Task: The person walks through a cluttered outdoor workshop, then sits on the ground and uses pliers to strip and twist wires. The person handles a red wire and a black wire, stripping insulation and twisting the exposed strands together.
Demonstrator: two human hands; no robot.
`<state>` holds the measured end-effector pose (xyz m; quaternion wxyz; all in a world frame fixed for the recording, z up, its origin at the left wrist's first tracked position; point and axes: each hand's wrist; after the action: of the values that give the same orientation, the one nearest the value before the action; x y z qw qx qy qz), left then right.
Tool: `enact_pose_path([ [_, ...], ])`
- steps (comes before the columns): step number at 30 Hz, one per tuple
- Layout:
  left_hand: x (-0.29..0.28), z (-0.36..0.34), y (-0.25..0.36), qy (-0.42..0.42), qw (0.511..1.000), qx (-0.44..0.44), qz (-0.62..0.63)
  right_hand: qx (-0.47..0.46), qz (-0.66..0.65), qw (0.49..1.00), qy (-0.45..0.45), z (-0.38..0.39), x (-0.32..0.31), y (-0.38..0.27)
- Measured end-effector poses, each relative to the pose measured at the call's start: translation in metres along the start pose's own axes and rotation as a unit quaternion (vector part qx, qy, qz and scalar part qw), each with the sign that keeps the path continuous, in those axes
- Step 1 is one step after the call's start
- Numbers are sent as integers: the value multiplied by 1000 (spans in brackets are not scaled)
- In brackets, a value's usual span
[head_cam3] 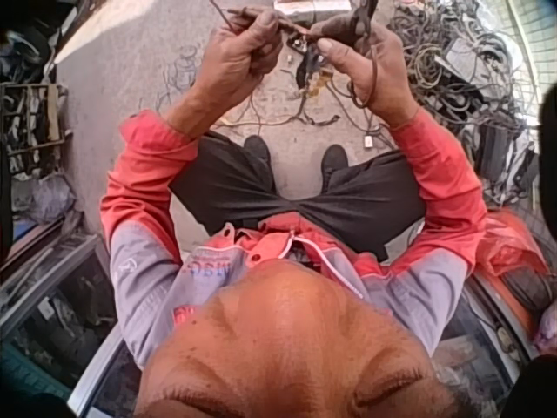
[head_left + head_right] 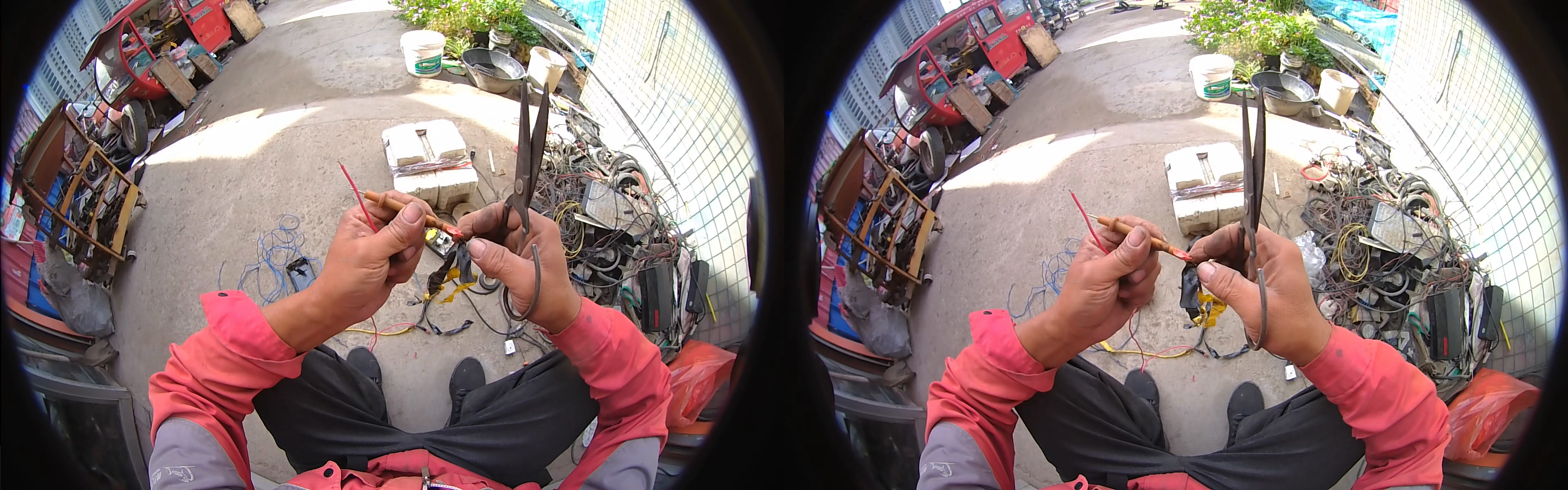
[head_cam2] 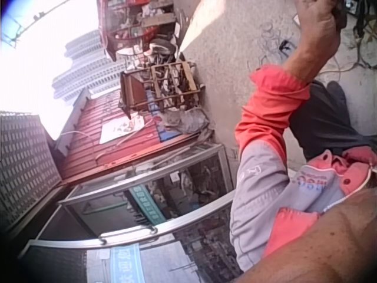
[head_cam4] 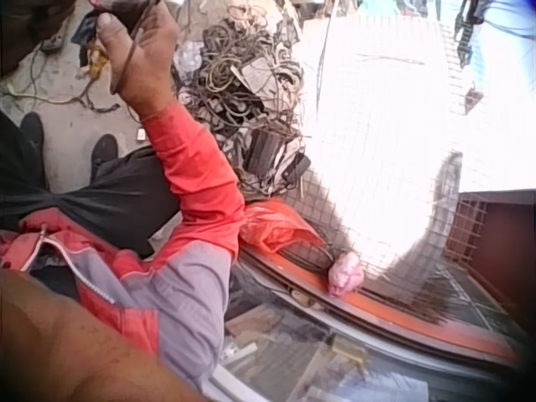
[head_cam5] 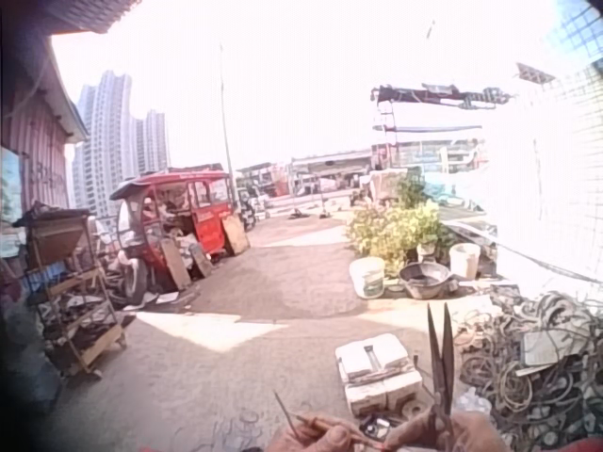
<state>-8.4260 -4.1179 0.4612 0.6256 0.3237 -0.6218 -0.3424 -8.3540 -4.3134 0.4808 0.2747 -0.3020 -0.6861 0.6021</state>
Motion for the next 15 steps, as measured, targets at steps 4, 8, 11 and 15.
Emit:
enact_pose_path([
  [4, 1, 1, 1, 24, 999, 27, -12, 2, -7, 1000, 18, 0, -1, 0],
  [8, 3, -1, 8, 89, 994, 47, -46, -21, -32, 998, 52, 1, -9, 4],
  [11, 2, -2, 9, 121, 987, 78, -72, -35, -49, 998, 18, 9, -9, -1],
  [15, 3, -3, 10, 146, 979, 103, -93, 25, -84, 992, -96, 20, 1, -11],
])
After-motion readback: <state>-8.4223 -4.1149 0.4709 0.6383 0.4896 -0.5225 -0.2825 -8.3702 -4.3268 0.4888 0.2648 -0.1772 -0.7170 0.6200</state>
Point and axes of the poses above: each hand's wrist, its own z-axis away from the middle knuckle, its own x-axis out of the palm, y = z × x, and after that the axes turned 2 degrees about -x, right-handed
